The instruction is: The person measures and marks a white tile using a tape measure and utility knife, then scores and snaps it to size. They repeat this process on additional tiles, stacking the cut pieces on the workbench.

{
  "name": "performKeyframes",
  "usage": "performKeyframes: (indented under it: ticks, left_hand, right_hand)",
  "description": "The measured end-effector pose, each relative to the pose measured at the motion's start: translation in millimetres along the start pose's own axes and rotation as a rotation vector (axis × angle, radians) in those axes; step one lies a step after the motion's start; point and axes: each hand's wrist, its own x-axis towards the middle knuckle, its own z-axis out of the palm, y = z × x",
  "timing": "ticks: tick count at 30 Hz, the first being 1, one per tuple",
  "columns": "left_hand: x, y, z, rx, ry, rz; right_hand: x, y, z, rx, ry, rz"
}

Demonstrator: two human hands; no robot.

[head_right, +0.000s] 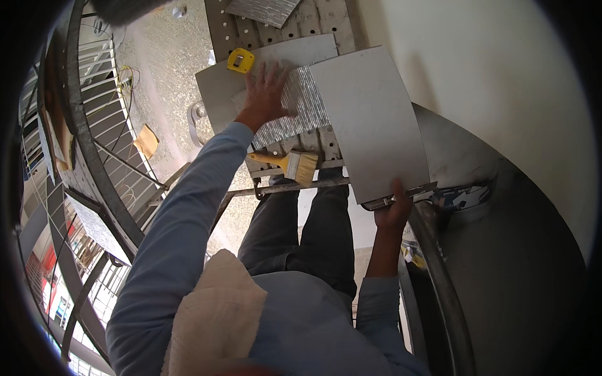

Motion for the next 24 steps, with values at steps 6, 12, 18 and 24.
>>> performKeyframes:
  ticks: [6, 12, 18, 24]
  left_hand:
    - [37.1, -66.1, -3.8, -0.211, 0.307, -0.367]
    - [89.4, -125.8, -15.3, -0.274, 0.371, -0.361]
    - [149.5, -160.8, -51.8, -0.329, 0.406, -0.504]
    - [17.7, -48.4, -4.9, -0.091, 0.259, -0.055]
  right_hand:
    - [-23.4, 32.4, -12.0, -0.013, 0.110, 0.070]
    - [-27.1, 46.5, -35.6, -0.033, 0.114, 0.146]
    - [-32.8, 58.9, -58.0, -0.060, 0.139, 0.136]
    - [-46.9, 57.1, -67.0, -0.058, 0.207, 0.167]
